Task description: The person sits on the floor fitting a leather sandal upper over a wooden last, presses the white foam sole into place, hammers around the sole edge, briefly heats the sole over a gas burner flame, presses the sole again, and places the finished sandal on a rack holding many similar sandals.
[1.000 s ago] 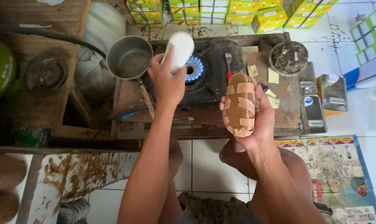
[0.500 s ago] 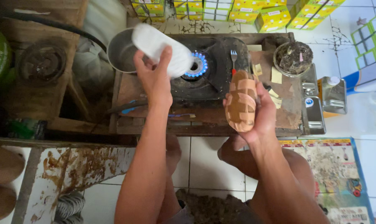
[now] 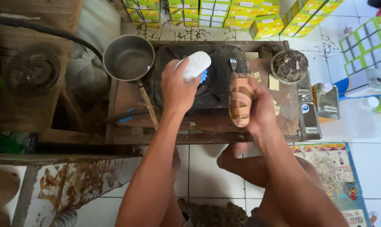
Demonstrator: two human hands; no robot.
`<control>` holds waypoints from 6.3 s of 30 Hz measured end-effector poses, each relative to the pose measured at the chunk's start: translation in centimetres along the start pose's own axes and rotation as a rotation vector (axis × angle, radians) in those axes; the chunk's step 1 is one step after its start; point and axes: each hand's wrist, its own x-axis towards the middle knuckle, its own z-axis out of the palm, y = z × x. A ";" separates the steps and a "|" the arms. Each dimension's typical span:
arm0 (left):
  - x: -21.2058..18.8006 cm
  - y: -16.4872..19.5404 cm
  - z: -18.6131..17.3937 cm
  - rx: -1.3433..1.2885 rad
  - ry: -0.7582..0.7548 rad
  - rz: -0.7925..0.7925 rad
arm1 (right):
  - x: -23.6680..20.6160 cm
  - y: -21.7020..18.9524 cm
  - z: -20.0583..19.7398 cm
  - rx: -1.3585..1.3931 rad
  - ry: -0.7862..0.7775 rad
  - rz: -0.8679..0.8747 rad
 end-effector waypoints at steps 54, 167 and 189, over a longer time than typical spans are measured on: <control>-16.0 7.4 -10.9 -1.828 -0.122 -0.728 | 16.9 3.0 14.1 -2.078 -0.354 -1.156; -34.2 17.6 -10.2 -1.296 -0.201 -0.558 | -36.7 7.6 0.8 -1.251 0.069 -0.560; -36.1 17.7 -11.8 -1.305 -0.261 -0.307 | -37.9 8.5 -0.8 -1.163 -0.109 -0.793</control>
